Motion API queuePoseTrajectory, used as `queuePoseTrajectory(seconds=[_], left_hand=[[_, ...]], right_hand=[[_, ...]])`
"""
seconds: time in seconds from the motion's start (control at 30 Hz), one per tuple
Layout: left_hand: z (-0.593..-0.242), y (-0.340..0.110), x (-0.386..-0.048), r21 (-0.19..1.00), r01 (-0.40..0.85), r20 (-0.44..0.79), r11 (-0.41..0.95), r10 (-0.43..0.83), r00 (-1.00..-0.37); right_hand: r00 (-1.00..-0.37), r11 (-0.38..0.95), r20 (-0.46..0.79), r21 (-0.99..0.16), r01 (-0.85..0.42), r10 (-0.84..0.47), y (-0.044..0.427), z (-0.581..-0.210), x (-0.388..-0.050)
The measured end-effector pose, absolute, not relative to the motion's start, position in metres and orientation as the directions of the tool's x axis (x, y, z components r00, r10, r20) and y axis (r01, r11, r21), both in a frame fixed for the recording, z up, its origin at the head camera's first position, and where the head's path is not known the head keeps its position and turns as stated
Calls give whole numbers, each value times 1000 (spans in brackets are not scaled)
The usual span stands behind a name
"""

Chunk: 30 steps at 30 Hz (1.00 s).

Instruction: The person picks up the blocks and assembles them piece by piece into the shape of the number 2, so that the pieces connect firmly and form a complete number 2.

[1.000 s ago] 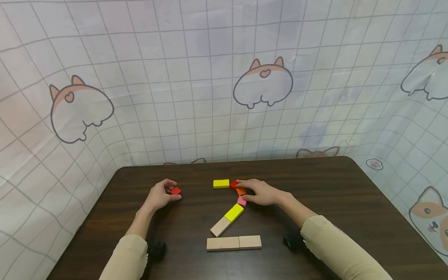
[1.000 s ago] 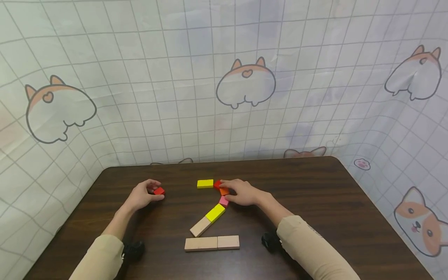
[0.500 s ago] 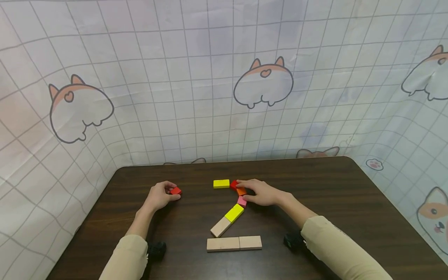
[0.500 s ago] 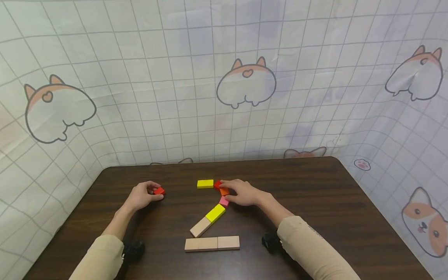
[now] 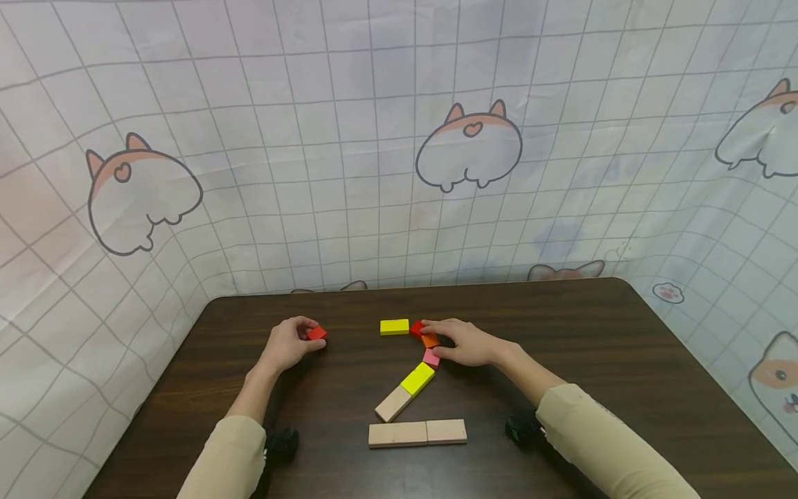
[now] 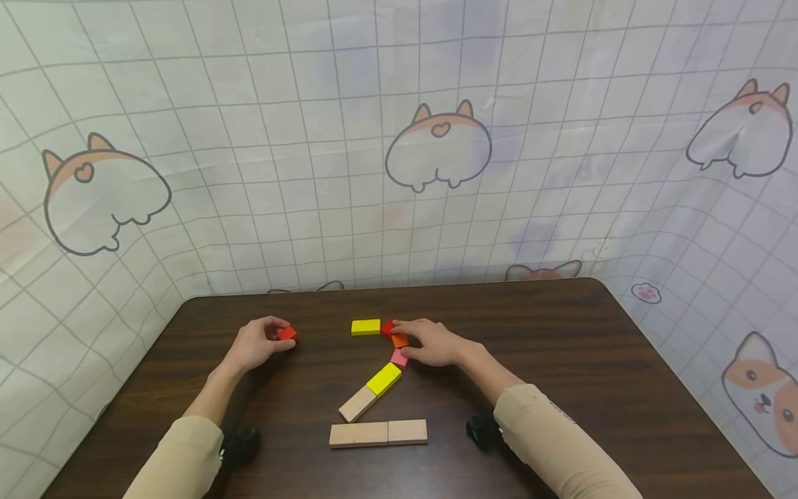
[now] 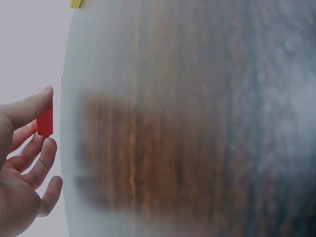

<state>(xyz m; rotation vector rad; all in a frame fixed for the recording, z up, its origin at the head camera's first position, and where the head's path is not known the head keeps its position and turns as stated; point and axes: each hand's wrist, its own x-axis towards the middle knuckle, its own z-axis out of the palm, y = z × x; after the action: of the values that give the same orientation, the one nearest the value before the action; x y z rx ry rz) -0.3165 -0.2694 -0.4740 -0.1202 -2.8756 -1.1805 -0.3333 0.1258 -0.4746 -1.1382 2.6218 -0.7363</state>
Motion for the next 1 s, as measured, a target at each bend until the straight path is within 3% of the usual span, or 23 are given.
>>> queuePoseTrajectory(seconds=[1.0], left_hand=[[-470, -214, -318, 625, 129, 166, 770, 31, -986]], right_hand=[[-693, 589, 18, -511, -626, -721, 127, -478, -335]])
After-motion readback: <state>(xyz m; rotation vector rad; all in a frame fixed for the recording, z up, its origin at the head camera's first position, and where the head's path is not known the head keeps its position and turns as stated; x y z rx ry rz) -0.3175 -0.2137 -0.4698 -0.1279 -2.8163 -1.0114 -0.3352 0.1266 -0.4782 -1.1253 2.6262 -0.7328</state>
